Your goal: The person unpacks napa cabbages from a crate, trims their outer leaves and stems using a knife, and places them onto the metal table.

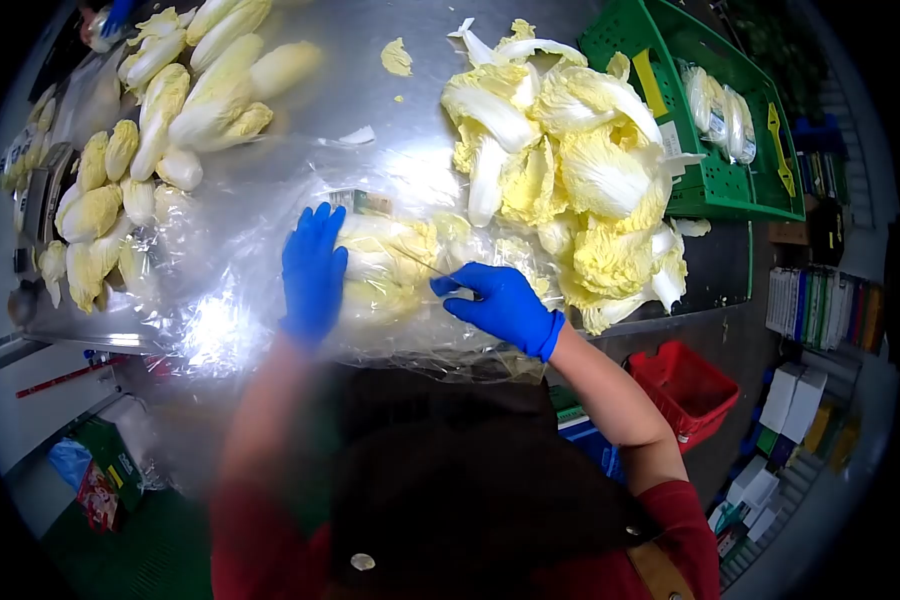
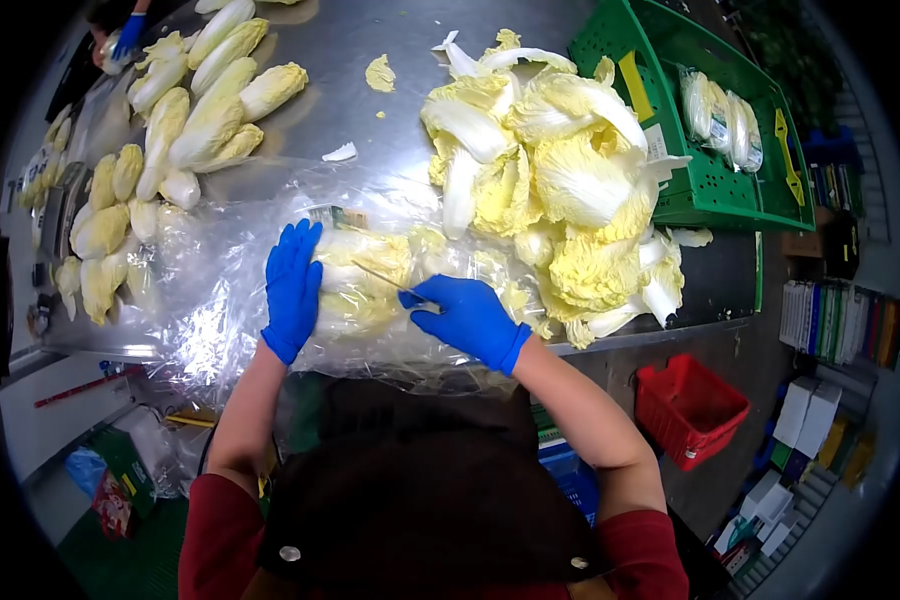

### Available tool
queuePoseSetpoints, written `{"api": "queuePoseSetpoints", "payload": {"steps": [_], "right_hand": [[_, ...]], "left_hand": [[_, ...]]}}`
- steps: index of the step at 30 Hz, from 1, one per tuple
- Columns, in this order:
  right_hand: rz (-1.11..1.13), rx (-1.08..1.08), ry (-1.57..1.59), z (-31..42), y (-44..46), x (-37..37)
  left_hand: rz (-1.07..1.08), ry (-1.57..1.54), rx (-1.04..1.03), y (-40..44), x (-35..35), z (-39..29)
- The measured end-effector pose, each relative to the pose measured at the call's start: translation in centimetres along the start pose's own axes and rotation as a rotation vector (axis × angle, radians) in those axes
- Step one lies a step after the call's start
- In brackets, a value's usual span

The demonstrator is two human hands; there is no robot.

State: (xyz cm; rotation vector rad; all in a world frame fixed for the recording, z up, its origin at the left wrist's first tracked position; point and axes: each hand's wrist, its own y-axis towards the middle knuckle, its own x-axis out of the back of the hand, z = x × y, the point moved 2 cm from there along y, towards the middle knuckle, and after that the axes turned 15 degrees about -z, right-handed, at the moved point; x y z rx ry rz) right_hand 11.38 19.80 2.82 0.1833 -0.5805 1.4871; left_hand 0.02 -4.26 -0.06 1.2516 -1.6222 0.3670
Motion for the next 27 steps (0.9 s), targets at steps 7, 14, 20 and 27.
{"api": "queuePoseSetpoints", "payload": {"steps": [7,14,20,27], "right_hand": [[-0.098,0.223,-0.109,4.3,-2.5,-5.1],[-0.072,0.302,0.096,-1.2,-2.6,-2.8],[-0.356,-0.334,0.443,-2.5,-4.1,1.9],[-0.499,-0.461,0.915,5.3,-3.9,3.7]], "left_hand": [[-0.056,0.01,-0.044,-0.6,-0.5,0.5],[-0.102,-0.088,-0.016,-0.8,-1.1,1.8],[-0.112,-0.03,0.005,-0.2,-1.5,1.6],[0.182,-0.46,-0.473,2.0,1.9,-8.5]]}}
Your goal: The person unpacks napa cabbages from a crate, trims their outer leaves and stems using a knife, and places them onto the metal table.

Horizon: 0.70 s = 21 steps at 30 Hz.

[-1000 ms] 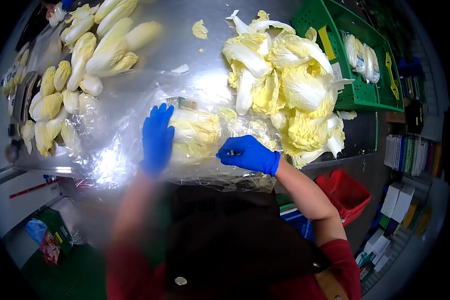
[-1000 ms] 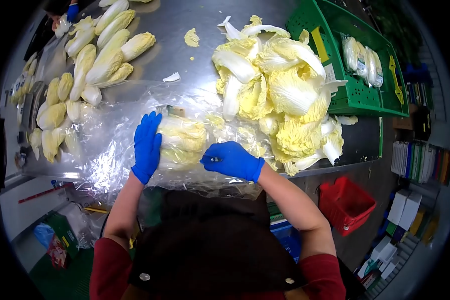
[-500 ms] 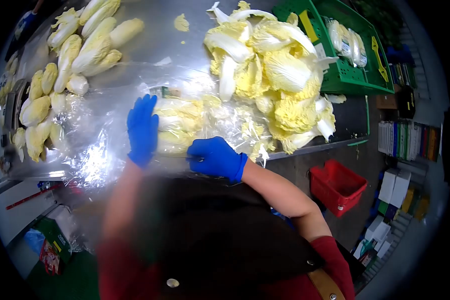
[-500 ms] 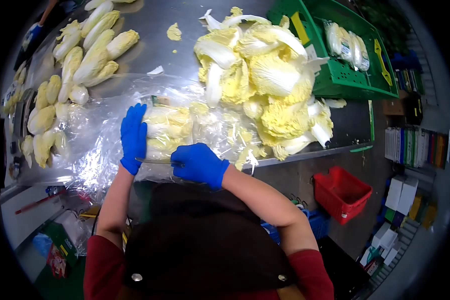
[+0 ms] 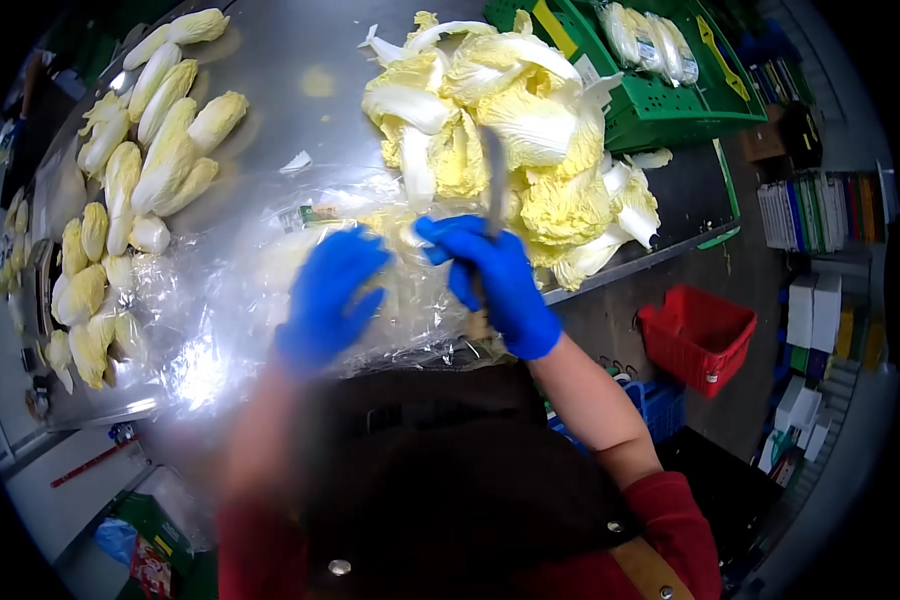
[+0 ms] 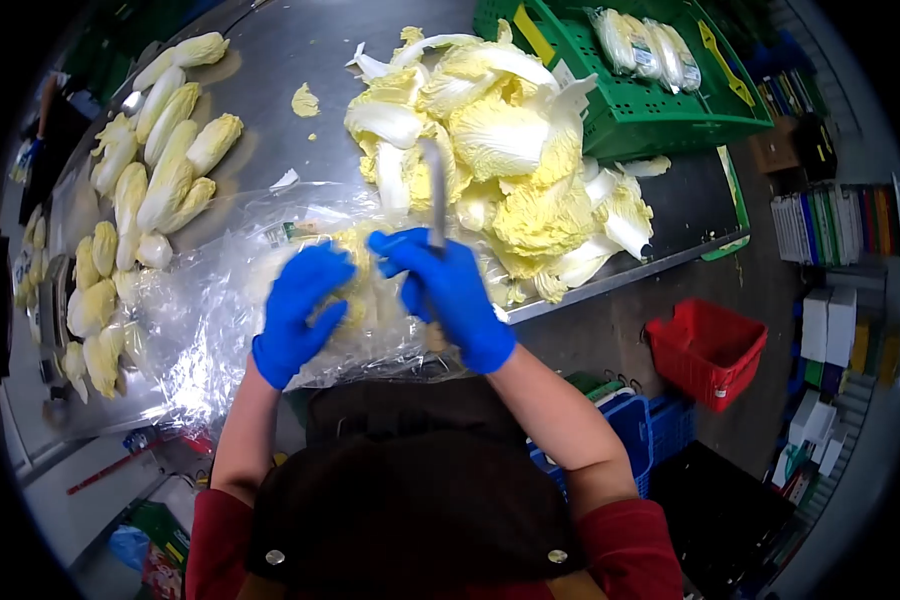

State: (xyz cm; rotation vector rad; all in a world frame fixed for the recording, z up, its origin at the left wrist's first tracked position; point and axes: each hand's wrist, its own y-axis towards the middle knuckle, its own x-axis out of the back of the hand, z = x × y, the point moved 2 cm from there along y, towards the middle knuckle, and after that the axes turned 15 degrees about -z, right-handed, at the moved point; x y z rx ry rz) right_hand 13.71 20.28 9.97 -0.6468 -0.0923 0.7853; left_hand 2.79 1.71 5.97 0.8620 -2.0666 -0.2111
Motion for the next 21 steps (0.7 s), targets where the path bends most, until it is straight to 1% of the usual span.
{"api": "queuePoseSetpoints", "payload": {"steps": [1,2,3,4,6,7,10,11,14,15,18,19,20,21], "right_hand": [[0.113,-0.014,0.078,-1.6,1.1,-0.5],[0.121,-0.02,0.143,-3.3,2.4,-1.2],[0.044,-0.044,0.089,-4.5,3.7,-1.3],[-0.032,-0.069,0.034,-5.6,4.9,-1.2],[-0.096,0.04,-0.176,-8.9,7.7,-0.3],[-0.132,0.091,-0.279,-9.8,8.5,0.0],[-0.181,0.068,-0.258,-11.4,9.7,0.1],[-0.18,0.049,-0.226,-11.6,10.1,0.1],[-0.194,0.05,-0.305,-11.7,10.5,0.1],[-0.197,0.062,-0.308,-11.9,10.6,0.2],[-0.225,0.036,-0.31,-12.1,10.9,0.1],[-0.241,0.031,-0.239,-12.2,11.0,0.1],[-0.241,0.023,-0.234,-12.2,11.1,0.2],[-0.238,0.014,-0.223,-12.2,11.3,0.3]], "left_hand": [[0.131,-0.048,-0.044,1.5,-0.7,-1.3],[0.263,-0.095,-0.086,2.8,-1.6,-2.4],[0.241,-0.178,-0.112,3.2,-2.9,-2.3],[0.291,-0.076,-0.191,2.9,-3.9,-1.4],[0.39,0.131,-0.355,2.2,-5.8,0.4],[0.357,0.073,-0.436,2.4,-6.0,0.4],[0.777,0.144,-0.35,3.0,-6.2,0.8],[0.466,0.012,-0.47,1.7,-6.9,2.1],[0.401,-0.03,-0.437,2.4,-5.6,1.2],[0.334,-0.038,-0.496,2.7,-5.4,1.3],[0.381,0.002,-0.453,2.9,-3.4,0.5],[0.471,0.067,-0.491,2.9,-2.5,0.2],[0.481,0.067,-0.445,2.9,-1.2,0.0],[0.401,0.046,-0.433,2.4,0.0,1.0]]}}
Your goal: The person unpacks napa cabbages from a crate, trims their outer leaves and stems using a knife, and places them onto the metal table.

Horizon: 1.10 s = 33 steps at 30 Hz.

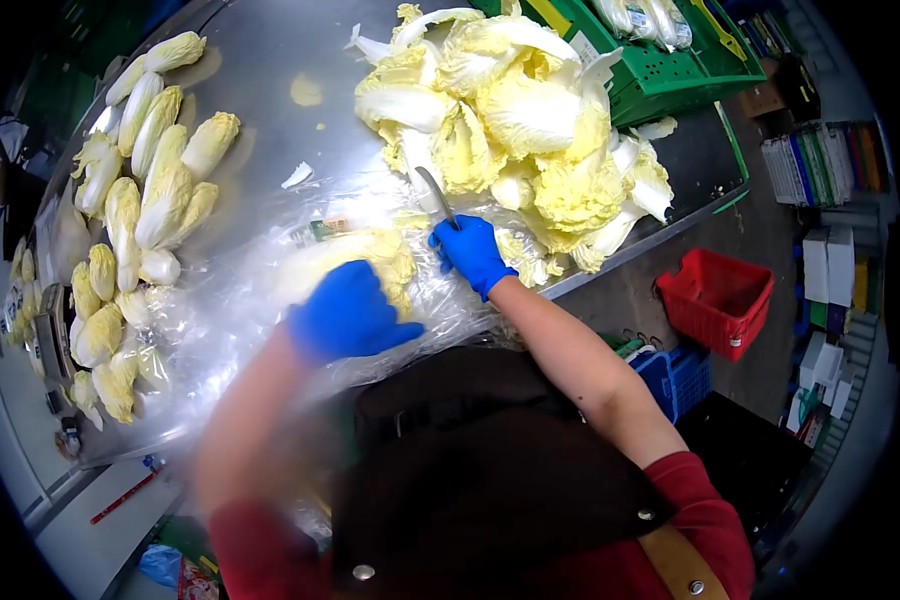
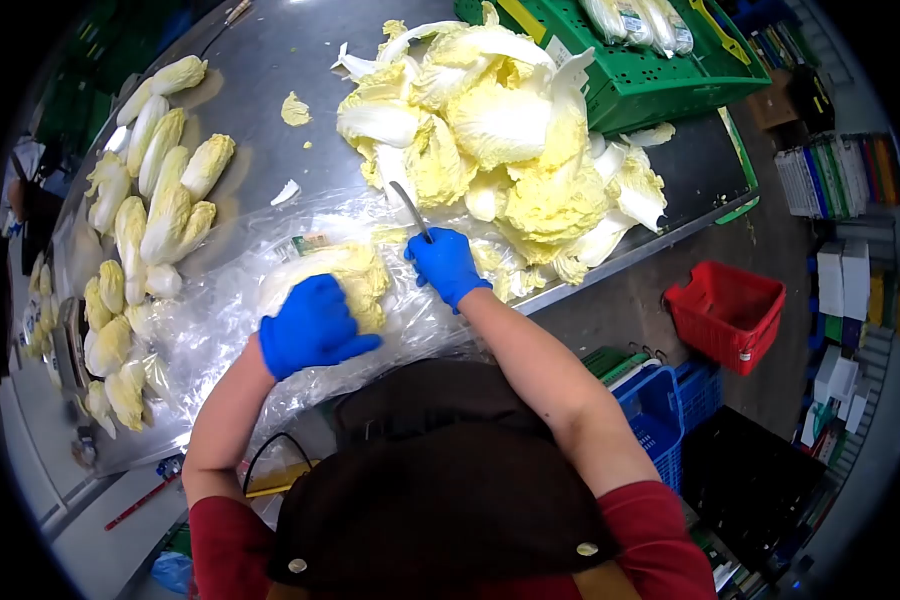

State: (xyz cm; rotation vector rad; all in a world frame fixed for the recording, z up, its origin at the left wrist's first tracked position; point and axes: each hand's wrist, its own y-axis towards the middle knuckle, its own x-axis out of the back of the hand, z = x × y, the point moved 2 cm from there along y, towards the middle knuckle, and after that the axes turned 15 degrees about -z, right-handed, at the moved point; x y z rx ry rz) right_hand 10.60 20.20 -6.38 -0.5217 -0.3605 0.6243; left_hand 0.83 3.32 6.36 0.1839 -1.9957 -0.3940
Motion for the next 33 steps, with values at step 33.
{"api": "queuePoseSetpoints", "payload": {"steps": [33], "right_hand": [[0.125,-0.062,0.769,5.1,-5.2,5.9]], "left_hand": [[-0.515,-0.569,1.379,-7.2,11.0,-3.0]]}}
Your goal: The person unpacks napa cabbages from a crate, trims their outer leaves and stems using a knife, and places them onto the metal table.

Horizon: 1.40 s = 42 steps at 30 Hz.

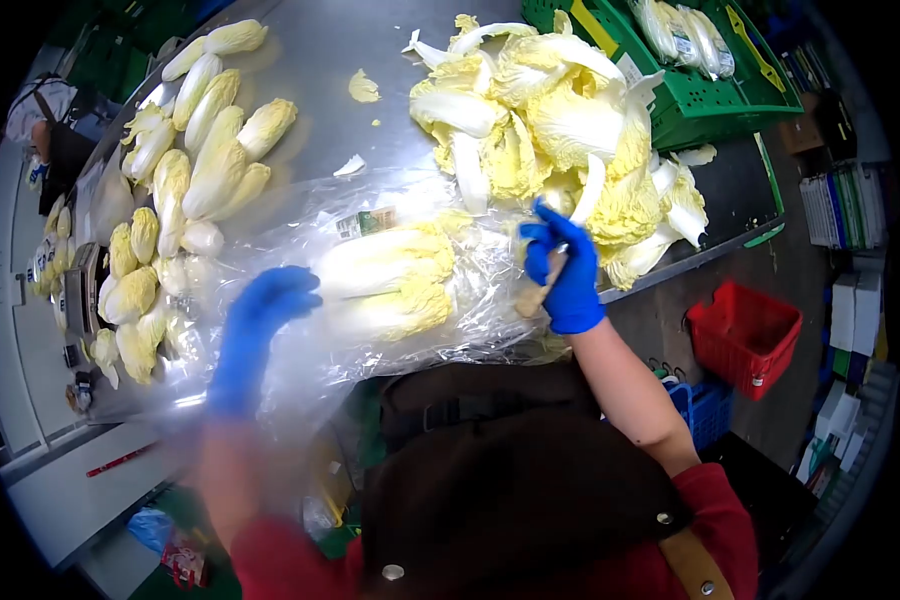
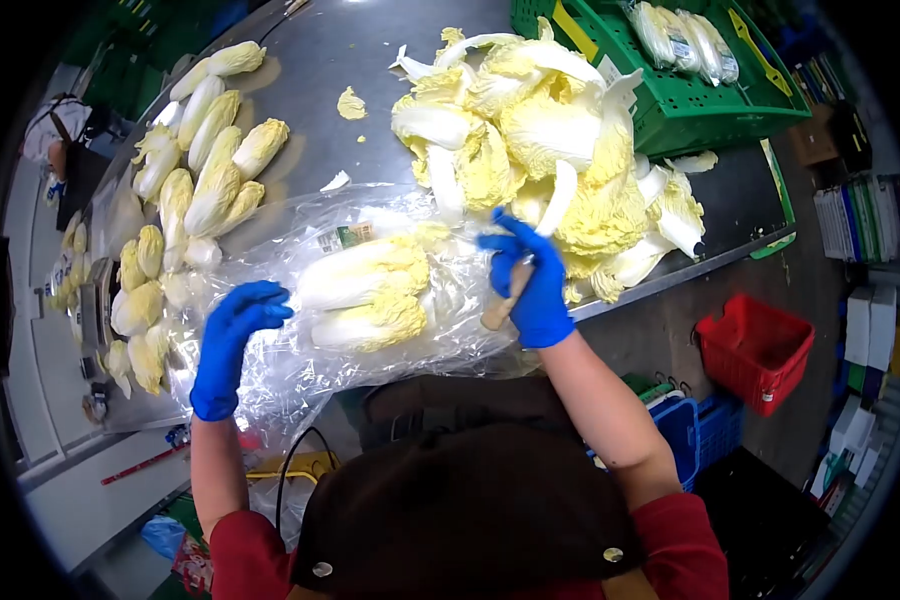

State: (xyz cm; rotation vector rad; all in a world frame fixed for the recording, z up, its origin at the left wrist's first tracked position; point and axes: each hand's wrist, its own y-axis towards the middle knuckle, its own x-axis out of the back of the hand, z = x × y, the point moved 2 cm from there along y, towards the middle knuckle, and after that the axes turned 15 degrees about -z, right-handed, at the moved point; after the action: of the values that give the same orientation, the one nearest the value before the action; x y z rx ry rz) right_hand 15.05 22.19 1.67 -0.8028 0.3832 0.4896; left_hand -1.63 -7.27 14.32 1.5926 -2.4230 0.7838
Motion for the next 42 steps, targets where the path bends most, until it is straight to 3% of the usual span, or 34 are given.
{"api": "queuePoseSetpoints", "payload": {"steps": [2,3,6,10,11,12,17,20,22,25,26,29,31,34,38,42], "right_hand": [[0.183,0.045,-0.156,3.1,-0.6,-0.5],[0.208,0.103,-0.448,4.1,-2.3,-2.4],[0.281,-0.067,-0.791,1.6,-3.7,-5.0],[0.291,0.047,-1.022,-4.4,-1.2,-4.4],[0.28,0.049,-1.04,-5.2,-0.5,-4.5],[0.267,0.052,-1.057,-5.6,-0.1,-4.6],[0.252,-0.081,-0.944,-5.3,-0.3,-5.4],[0.264,-0.043,-0.935,-3.7,-1.7,-5.6],[0.253,0.024,-0.844,-2.7,-2.7,-5.3],[0.196,0.108,-0.632,0.6,-5.1,-5.8],[0.151,0.132,-0.551,1.7,-5.8,-6.0],[0.156,0.077,-0.237,2.3,-6.5,-6.2],[0.189,0.053,-0.271,1.7,-7.3,-6.8],[0.192,-0.103,-0.421,0.8,-7.8,-6.0],[0.217,-0.016,-0.508,1.8,-6.3,-4.5],[0.185,0.122,-0.548,1.9,-4.4,-3.0]], "left_hand": [[-0.008,-0.13,0.173,1.7,0.0,6.5],[-0.026,-0.15,0.2,2.2,0.2,8.8],[-0.056,-0.23,0.316,3.0,-0.2,12.8],[-0.145,-0.335,0.35,3.9,-1.1,13.6],[-0.162,-0.102,0.237,4.3,-1.4,13.5],[-0.183,-0.107,0.227,4.5,-1.6,13.8],[-0.281,-0.123,0.22,4.6,-3.7,13.6],[-0.241,-0.113,0.165,2.9,-3.7,11.4],[-0.372,-0.292,0.154,0.0,-3.8,9.3],[-0.445,-0.199,-0.022,-3.5,-2.9,4.1],[-0.505,-0.191,-0.186,-4.8,-3.6,1.4],[-0.425,-0.56,-0.607,-4.9,-5.7,-0.9],[-0.227,-0.874,-0.549,-3.8,-8.3,-1.9],[-0.29,-0.583,-0.505,-2.8,-11.6,-5.5],[0.018,-0.673,-0.682,-1.5,-13.3,-7.1],[-0.009,-0.44,-0.778,-1.4,-16.2,-9.5]]}}
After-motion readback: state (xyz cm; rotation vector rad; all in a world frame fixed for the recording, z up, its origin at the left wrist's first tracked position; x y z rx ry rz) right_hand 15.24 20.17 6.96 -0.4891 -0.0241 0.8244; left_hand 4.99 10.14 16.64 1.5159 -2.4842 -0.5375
